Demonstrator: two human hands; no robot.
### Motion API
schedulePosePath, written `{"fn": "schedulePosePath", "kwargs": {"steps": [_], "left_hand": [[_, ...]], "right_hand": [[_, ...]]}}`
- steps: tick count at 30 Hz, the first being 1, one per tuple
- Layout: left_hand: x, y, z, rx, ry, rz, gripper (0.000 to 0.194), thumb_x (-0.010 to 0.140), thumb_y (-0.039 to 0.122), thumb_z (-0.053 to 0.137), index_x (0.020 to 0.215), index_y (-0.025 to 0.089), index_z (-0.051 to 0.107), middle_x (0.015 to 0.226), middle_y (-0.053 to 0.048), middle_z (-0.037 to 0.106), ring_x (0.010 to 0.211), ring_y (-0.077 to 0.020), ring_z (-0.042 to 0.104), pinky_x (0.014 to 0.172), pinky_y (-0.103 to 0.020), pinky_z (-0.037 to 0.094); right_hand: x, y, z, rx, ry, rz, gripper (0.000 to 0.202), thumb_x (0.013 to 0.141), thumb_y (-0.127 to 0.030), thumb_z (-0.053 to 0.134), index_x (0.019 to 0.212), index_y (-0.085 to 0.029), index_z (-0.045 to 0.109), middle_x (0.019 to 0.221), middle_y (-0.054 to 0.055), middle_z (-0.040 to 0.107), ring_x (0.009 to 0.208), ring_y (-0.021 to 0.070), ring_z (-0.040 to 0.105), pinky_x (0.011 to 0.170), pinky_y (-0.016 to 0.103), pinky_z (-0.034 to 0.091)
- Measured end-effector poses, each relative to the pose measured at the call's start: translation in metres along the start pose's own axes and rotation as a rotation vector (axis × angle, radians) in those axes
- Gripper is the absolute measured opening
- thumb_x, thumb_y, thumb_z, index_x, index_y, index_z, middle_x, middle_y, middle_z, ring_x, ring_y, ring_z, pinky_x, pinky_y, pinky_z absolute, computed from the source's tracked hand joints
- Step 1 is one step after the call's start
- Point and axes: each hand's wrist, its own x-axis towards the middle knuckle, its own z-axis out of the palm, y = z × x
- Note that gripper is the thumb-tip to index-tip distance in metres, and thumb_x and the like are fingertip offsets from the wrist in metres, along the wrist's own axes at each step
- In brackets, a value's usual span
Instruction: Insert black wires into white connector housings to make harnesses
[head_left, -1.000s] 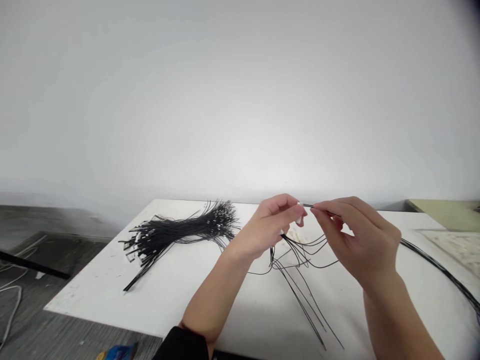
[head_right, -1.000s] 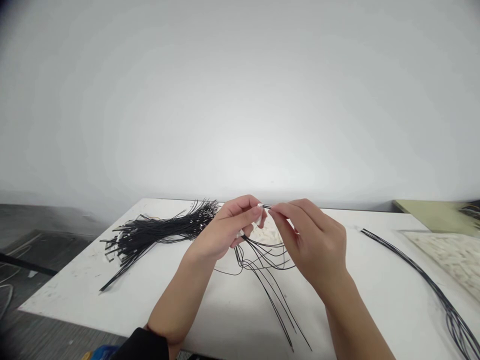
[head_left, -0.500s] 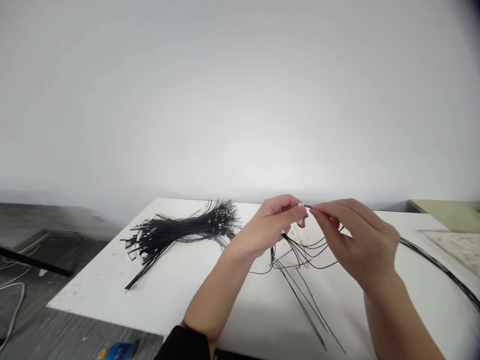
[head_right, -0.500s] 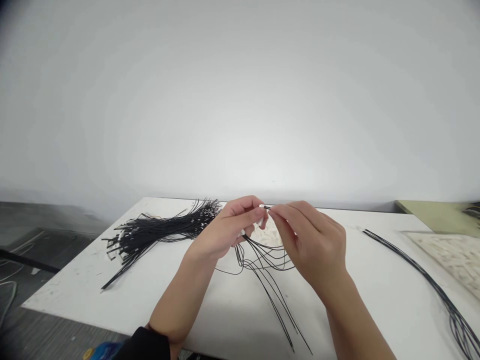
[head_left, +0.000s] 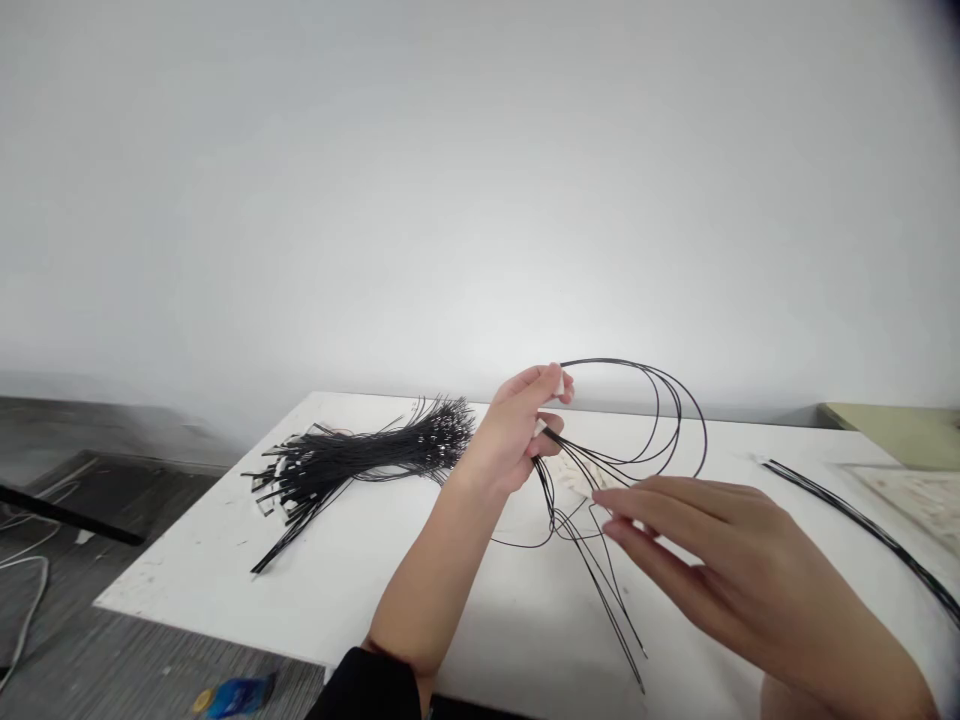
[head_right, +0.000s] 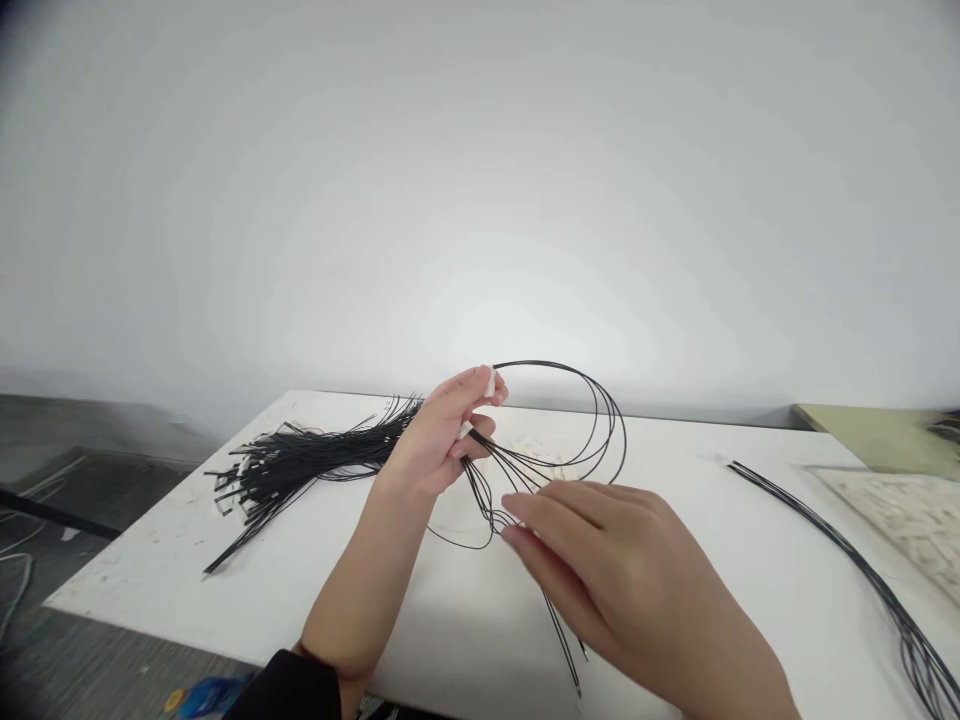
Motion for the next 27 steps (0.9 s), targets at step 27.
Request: {"fn": "schedulePosePath", "kwargs": {"steps": [27], "left_hand": [[-0.003, 0.002, 0.001, -0.151, -0.06, -0.07, 0.029, 0.081, 0.042, 0.067, 0.081, 0.016, 0.054, 0.084, 0.003, 0.042, 0.044, 0.0043, 0.023, 0.035, -0.012, 0.015]], "right_hand": [[0.005, 0.034, -0.002, 1.105, 0.1, 0.672, 0.017, 0.092, -0.039, 0.053, 0.102, -0.03, 0.063, 0.058, -0.003, 0.045, 0.046, 0.0096, 0.041, 0.043, 0.024, 0.036]]}}
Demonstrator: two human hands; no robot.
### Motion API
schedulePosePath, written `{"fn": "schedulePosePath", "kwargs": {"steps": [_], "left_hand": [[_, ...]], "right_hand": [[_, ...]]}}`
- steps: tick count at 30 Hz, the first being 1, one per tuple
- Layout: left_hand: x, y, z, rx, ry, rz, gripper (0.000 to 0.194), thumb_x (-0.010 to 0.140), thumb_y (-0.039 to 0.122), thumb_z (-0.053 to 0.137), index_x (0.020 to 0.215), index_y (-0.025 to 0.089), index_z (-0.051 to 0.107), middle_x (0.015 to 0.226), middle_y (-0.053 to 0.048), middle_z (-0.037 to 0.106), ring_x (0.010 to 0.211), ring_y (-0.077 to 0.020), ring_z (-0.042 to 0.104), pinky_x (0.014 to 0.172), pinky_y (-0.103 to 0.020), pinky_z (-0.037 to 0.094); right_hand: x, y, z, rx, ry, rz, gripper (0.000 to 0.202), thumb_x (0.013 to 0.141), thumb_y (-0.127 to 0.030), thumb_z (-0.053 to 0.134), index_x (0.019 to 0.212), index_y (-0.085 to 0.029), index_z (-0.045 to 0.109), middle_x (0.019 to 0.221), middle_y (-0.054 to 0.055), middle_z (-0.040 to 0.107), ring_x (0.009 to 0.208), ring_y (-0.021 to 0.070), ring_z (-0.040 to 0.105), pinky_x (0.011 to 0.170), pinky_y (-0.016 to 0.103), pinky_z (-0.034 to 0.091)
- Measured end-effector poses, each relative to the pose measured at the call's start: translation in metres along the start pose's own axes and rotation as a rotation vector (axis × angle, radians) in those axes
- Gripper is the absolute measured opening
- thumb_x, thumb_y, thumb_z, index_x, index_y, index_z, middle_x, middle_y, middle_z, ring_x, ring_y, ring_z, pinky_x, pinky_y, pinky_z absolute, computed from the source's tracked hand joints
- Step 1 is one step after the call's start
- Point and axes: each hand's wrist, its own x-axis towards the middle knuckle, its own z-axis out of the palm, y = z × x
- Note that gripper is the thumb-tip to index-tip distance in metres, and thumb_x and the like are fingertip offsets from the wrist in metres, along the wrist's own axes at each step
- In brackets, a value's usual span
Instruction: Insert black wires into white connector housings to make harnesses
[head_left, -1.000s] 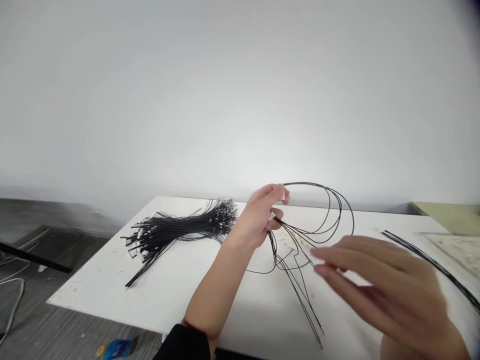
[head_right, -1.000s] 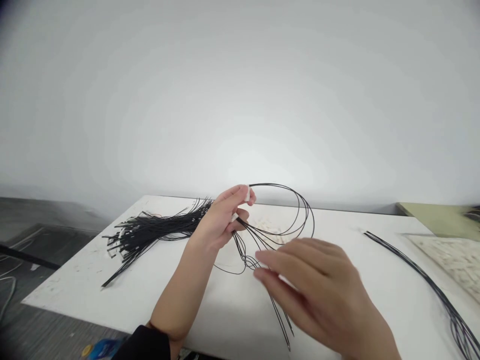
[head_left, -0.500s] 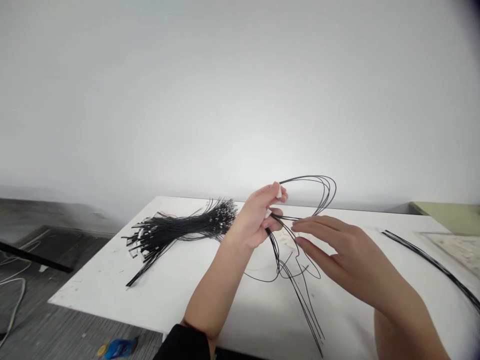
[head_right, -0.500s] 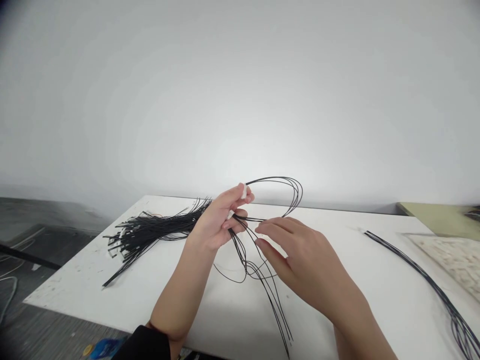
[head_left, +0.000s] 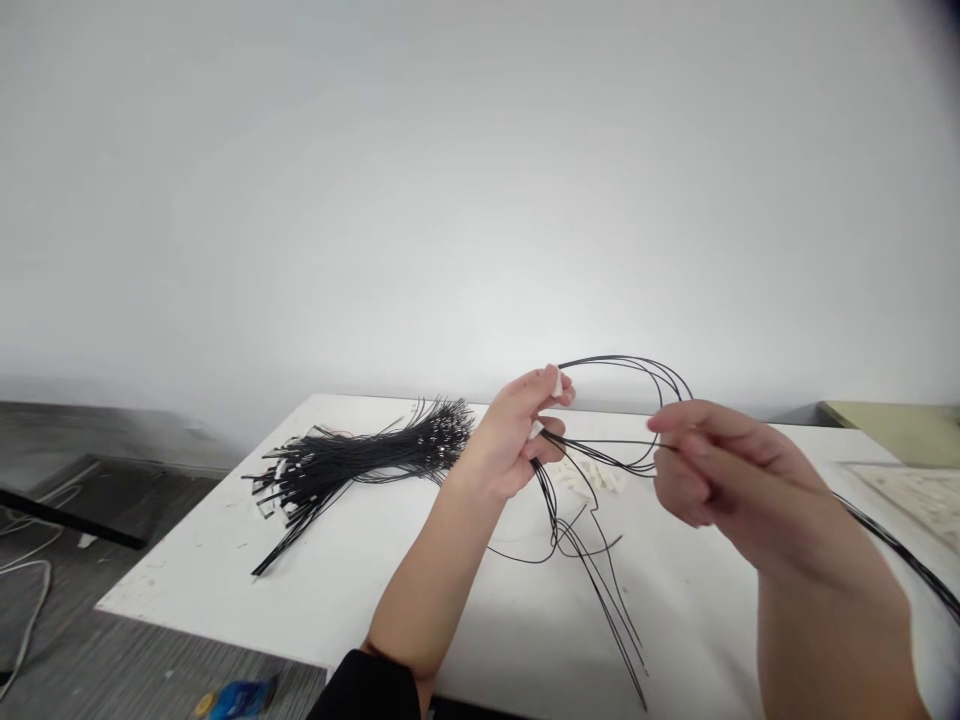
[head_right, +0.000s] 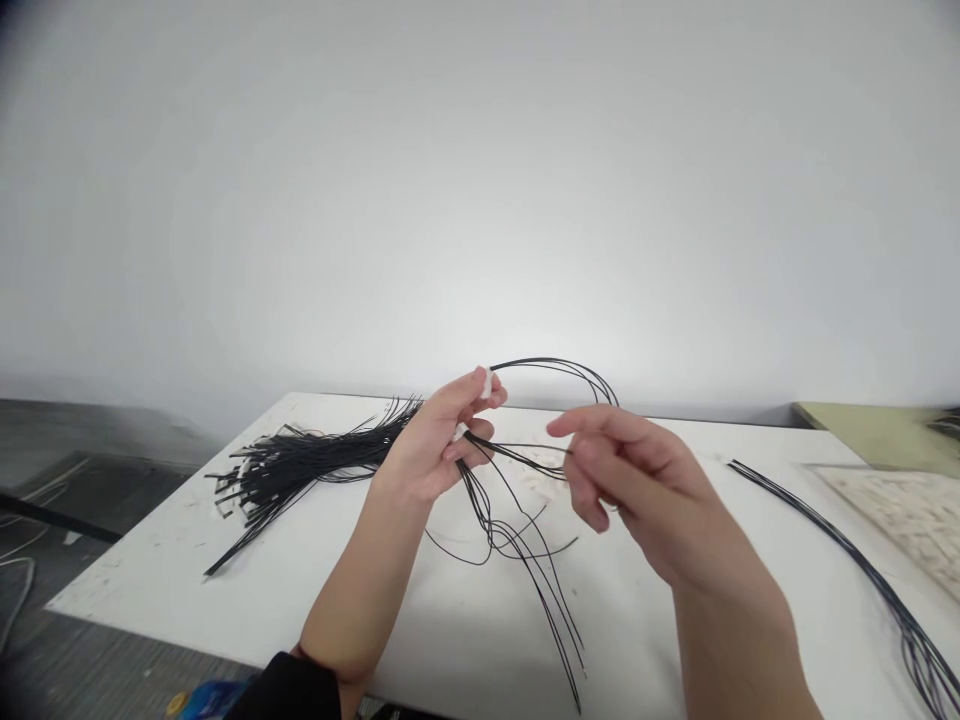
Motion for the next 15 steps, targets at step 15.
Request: {"fn": "schedulePosePath", "kwargs": {"steps": [15], "left_hand": [[0.0, -0.001, 0.002, 0.07, 0.055, 0.028, 0.032, 0.083, 0.045, 0.064, 0.078, 0.015, 0.053, 0.087, 0.001, 0.04, 0.048, 0.0026, 0.028, 0.036, -0.014, 0.012]], "right_hand": [[0.011, -0.01, -0.045, 0.364, 0.714, -0.458, 0.04, 0.1, -0.038, 0.041, 0.078, -0.039, 0.075, 0.063, -0.004, 0.045, 0.05, 0.0046, 0.032, 0.052, 0.03, 0.025]]}}
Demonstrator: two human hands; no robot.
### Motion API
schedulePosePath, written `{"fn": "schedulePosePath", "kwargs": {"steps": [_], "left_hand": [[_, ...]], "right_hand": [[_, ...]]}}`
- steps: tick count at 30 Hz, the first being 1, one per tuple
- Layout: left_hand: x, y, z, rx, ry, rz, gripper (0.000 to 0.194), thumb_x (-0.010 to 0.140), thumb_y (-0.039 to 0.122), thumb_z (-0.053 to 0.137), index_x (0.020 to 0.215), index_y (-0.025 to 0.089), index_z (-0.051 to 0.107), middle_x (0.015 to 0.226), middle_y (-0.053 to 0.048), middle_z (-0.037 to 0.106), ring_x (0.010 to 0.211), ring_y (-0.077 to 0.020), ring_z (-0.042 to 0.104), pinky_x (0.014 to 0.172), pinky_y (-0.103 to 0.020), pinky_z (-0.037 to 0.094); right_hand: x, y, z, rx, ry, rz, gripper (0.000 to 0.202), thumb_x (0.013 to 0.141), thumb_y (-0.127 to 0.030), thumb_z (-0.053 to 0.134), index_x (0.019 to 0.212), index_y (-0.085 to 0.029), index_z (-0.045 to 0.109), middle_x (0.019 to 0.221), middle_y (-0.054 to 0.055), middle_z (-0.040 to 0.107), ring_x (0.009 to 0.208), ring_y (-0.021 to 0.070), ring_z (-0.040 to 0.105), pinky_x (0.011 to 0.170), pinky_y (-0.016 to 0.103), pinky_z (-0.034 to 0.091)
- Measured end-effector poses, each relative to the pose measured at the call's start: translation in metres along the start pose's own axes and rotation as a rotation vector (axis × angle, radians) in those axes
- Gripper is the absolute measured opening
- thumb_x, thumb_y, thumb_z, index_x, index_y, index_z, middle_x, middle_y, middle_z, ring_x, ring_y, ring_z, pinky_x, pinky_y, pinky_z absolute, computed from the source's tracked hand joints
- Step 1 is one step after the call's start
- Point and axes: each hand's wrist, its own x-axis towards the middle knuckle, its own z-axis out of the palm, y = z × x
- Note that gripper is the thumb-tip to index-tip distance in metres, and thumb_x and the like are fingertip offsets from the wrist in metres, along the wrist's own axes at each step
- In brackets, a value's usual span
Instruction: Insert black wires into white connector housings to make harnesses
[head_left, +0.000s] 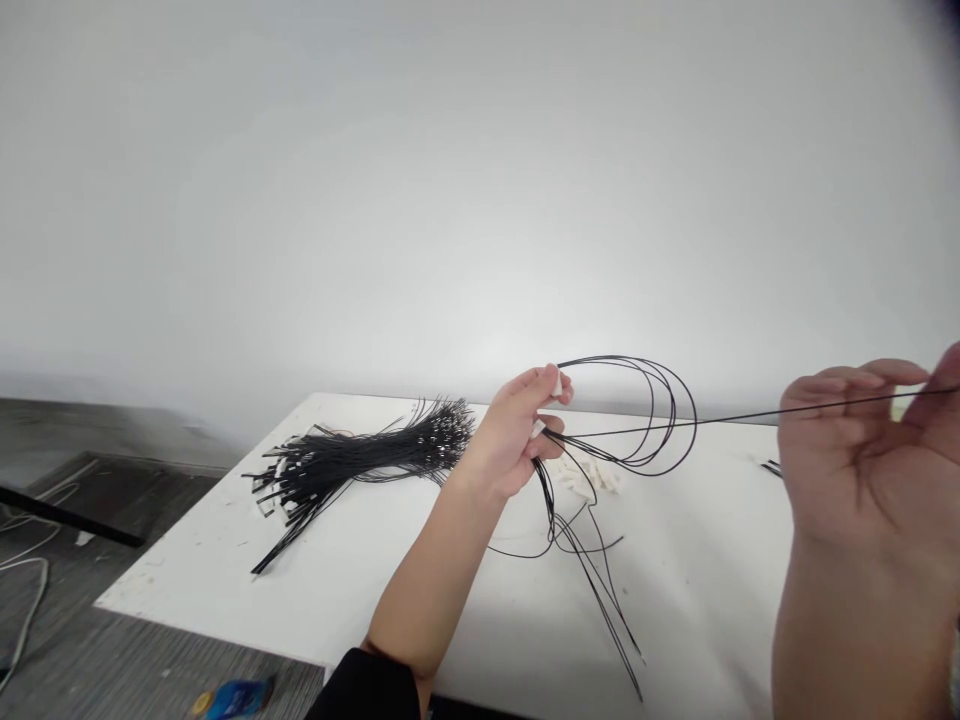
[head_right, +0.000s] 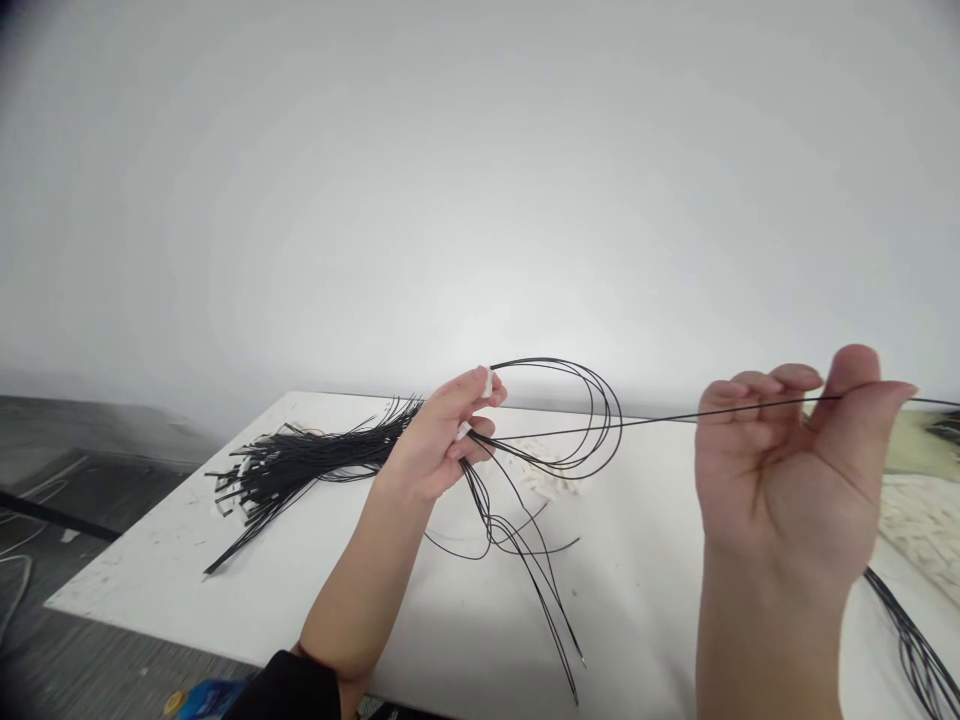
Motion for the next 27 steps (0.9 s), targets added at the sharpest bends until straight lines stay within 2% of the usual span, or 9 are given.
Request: {"fn": "schedulePosePath", "kwargs": {"steps": [4, 6, 7, 9, 12, 14, 16, 20, 27], "left_hand": [[0.0, -0.003, 0.002, 0.037, 0.025, 0.047, 0.032, 0.084, 0.047, 0.063, 0.079, 0.016, 0.053, 0.088, 0.0, 0.041, 0.05, 0.0011, 0.032, 0.036, -0.015, 0.012], [0.0, -0.005, 0.002, 0.063, 0.026, 0.072, 0.033, 0.085, 0.048, 0.062, 0.078, 0.017, 0.054, 0.089, 0.0, 0.042, 0.051, 0.0008, 0.033, 0.036, -0.015, 0.013], [-0.001, -0.005, 0.002, 0.075, 0.024, 0.079, 0.033, 0.085, 0.048, 0.061, 0.078, 0.017, 0.054, 0.089, 0.0, 0.042, 0.051, 0.0008, 0.033, 0.036, -0.015, 0.013], [-0.001, -0.005, 0.001, 0.094, 0.017, 0.084, 0.033, 0.085, 0.048, 0.06, 0.078, 0.017, 0.054, 0.089, 0.0, 0.043, 0.05, 0.0008, 0.032, 0.036, -0.016, 0.012], [-0.001, -0.004, 0.0, 0.11, 0.005, 0.083, 0.032, 0.086, 0.047, 0.06, 0.078, 0.017, 0.054, 0.087, 0.001, 0.043, 0.049, 0.001, 0.031, 0.037, -0.016, 0.011], [-0.001, -0.004, 0.0, 0.111, -0.007, 0.096, 0.032, 0.086, 0.046, 0.059, 0.077, 0.017, 0.052, 0.086, 0.001, 0.044, 0.048, 0.0011, 0.03, 0.037, -0.017, 0.01], [-0.001, -0.004, 0.0, 0.107, -0.026, 0.118, 0.033, 0.087, 0.046, 0.059, 0.074, 0.016, 0.05, 0.084, 0.001, 0.045, 0.046, 0.0013, 0.03, 0.037, -0.018, 0.009], [-0.003, -0.005, 0.002, 0.104, -0.054, 0.132, 0.034, 0.088, 0.045, 0.058, 0.072, 0.016, 0.048, 0.082, 0.001, 0.047, 0.044, 0.0015, 0.03, 0.037, -0.019, 0.009], [-0.007, -0.005, 0.004, 0.122, -0.059, 0.102, 0.033, 0.087, 0.045, 0.06, 0.072, 0.017, 0.05, 0.081, 0.001, 0.047, 0.045, 0.0005, 0.034, 0.036, -0.02, 0.008]], "right_hand": [[0.006, -0.006, -0.02, -0.289, -0.116, -0.048, 0.044, 0.1, -0.045, 0.03, 0.101, -0.044, 0.073, 0.075, -0.005, 0.058, 0.041, 0.0032, 0.01, 0.044, 0.034, 0.007], [0.004, -0.007, -0.022, -0.305, -0.134, -0.018, 0.044, 0.101, -0.048, 0.025, 0.108, -0.05, 0.068, 0.075, -0.005, 0.059, 0.04, 0.0034, 0.005, 0.04, 0.033, 0.002], [0.002, -0.006, -0.02, -0.264, -0.122, 0.011, 0.039, 0.101, -0.047, 0.03, 0.107, -0.051, 0.068, 0.071, -0.006, 0.057, 0.038, 0.0033, 0.008, 0.038, 0.032, 0.004], [-0.006, -0.002, -0.01, -0.173, -0.065, 0.009, 0.023, 0.096, -0.038, 0.05, 0.094, -0.044, 0.073, 0.059, -0.006, 0.049, 0.035, 0.0037, 0.018, 0.035, 0.03, 0.01], [-0.022, 0.007, 0.011, -0.263, 0.009, -0.224, 0.01, 0.075, -0.018, 0.074, 0.077, -0.027, 0.076, 0.053, -0.004, 0.05, 0.037, 0.0065, 0.033, 0.036, 0.03, 0.018], [-0.033, 0.013, 0.023, -0.44, -0.05, -0.382, 0.014, 0.068, -0.014, 0.079, 0.076, -0.025, 0.076, 0.06, -0.001, 0.06, 0.047, 0.0103, 0.047, 0.04, 0.03, 0.026], [-0.042, 0.017, 0.03, -0.594, -0.177, -0.436, 0.016, 0.068, -0.013, 0.079, 0.077, -0.026, 0.076, 0.066, 0.0, 0.064, 0.056, 0.0126, 0.054, 0.044, 0.03, 0.031], [-0.051, 0.02, 0.035, -0.752, -0.329, -0.474, 0.019, 0.072, -0.01, 0.074, 0.081, -0.027, 0.075, 0.062, -0.004, 0.06, 0.05, 0.0084, 0.045, 0.044, 0.028, 0.031], [-0.052, 0.022, 0.035, -0.797, -0.341, -0.549, 0.021, 0.074, -0.01, 0.072, 0.085, -0.027, 0.074, 0.056, -0.006, 0.054, 0.048, 0.007, 0.04, 0.043, 0.026, 0.03]]}}
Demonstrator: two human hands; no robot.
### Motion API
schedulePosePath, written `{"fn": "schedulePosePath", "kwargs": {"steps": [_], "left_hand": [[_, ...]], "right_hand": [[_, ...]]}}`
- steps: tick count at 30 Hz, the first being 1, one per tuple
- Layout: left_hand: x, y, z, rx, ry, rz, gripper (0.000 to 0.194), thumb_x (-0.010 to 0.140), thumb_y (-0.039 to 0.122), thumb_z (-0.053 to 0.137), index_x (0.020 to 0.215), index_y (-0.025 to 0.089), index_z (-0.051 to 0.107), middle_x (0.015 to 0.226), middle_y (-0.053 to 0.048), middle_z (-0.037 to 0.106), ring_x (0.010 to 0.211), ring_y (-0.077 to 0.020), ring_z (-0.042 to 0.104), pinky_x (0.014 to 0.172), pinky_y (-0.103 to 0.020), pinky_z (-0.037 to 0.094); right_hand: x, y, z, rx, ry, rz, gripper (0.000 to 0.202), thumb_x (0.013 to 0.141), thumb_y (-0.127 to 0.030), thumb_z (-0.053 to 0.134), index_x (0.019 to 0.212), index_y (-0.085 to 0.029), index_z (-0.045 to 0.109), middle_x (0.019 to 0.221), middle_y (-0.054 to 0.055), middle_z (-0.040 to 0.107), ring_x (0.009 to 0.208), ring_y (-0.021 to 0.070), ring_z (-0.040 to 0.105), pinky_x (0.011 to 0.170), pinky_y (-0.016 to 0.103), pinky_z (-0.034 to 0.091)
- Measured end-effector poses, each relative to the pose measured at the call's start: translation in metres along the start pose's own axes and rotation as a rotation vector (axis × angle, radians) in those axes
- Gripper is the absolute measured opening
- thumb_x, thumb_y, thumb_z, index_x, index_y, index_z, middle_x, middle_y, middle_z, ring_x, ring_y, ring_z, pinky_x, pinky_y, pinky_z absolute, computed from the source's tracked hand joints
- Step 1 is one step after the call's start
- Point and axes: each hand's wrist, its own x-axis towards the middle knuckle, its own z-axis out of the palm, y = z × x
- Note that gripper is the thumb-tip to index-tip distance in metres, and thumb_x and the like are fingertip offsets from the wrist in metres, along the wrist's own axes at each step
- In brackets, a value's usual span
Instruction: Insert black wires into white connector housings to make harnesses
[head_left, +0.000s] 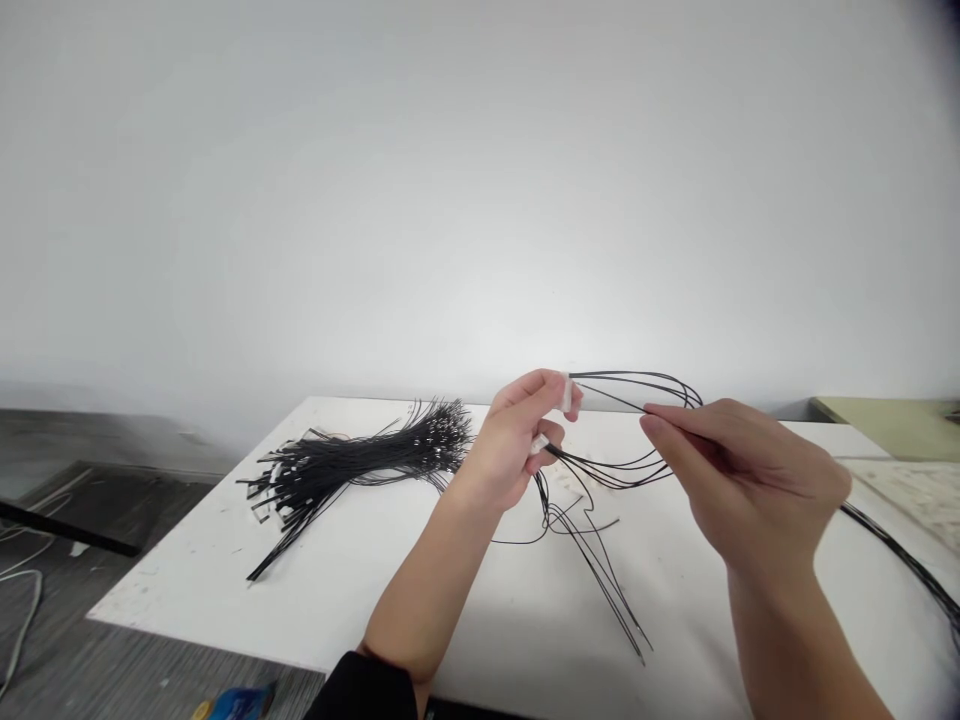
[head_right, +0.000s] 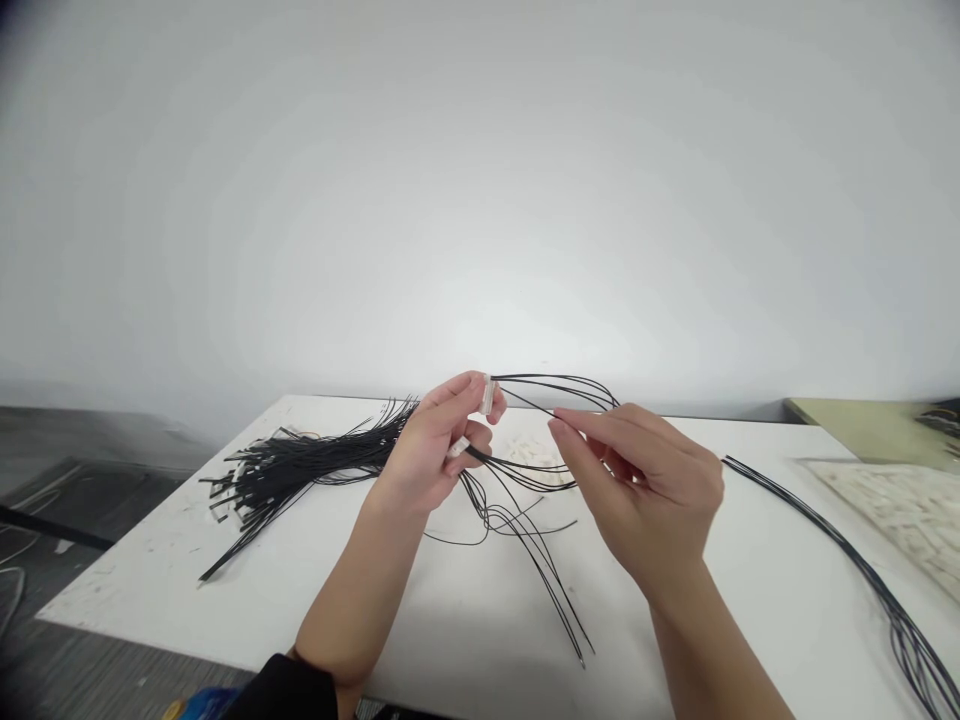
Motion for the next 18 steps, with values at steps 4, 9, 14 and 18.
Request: {"fn": "schedulePosePath", "kwargs": {"steps": [4, 9, 14, 18], "left_hand": [[-0.0019, 0.0012, 0.002, 0.009, -0.013, -0.003, 0.032, 0.087, 0.043, 0.058, 0.072, 0.017, 0.049, 0.08, 0.001, 0.047, 0.045, 0.0004, 0.031, 0.036, -0.021, 0.008], [-0.002, 0.0014, 0.0025, 0.02, -0.013, -0.002, 0.031, 0.087, 0.043, 0.058, 0.073, 0.017, 0.05, 0.079, 0.001, 0.047, 0.044, 0.0002, 0.029, 0.036, -0.021, 0.007], [-0.0013, 0.0017, 0.0003, 0.099, -0.034, 0.024, 0.03, 0.089, 0.042, 0.057, 0.073, 0.017, 0.05, 0.079, 0.001, 0.049, 0.045, -0.0006, 0.03, 0.037, -0.021, 0.008], [-0.0018, 0.0032, -0.0003, 0.198, -0.042, 0.018, 0.029, 0.09, 0.04, 0.054, 0.073, 0.017, 0.05, 0.079, 0.001, 0.051, 0.047, -0.0015, 0.032, 0.037, -0.021, 0.009]], "right_hand": [[0.0004, 0.0004, 0.0004, -0.009, 0.009, 0.01, 0.018, 0.075, -0.011, 0.072, 0.084, -0.027, 0.074, 0.057, -0.005, 0.056, 0.048, 0.0074, 0.042, 0.043, 0.026, 0.03], [0.0003, 0.0005, 0.0015, -0.018, -0.006, 0.017, 0.016, 0.077, -0.013, 0.072, 0.084, -0.027, 0.074, 0.056, -0.005, 0.054, 0.047, 0.0069, 0.04, 0.041, 0.026, 0.029], [0.0002, 0.0041, -0.0009, -0.089, -0.001, -0.076, 0.02, 0.075, -0.008, 0.072, 0.085, -0.026, 0.072, 0.06, -0.005, 0.056, 0.05, 0.0065, 0.042, 0.042, 0.025, 0.032], [0.0022, 0.0094, -0.0043, -0.196, -0.038, -0.294, 0.024, 0.071, -0.002, 0.073, 0.085, -0.021, 0.069, 0.067, -0.002, 0.062, 0.053, 0.0057, 0.045, 0.042, 0.022, 0.036]]}}
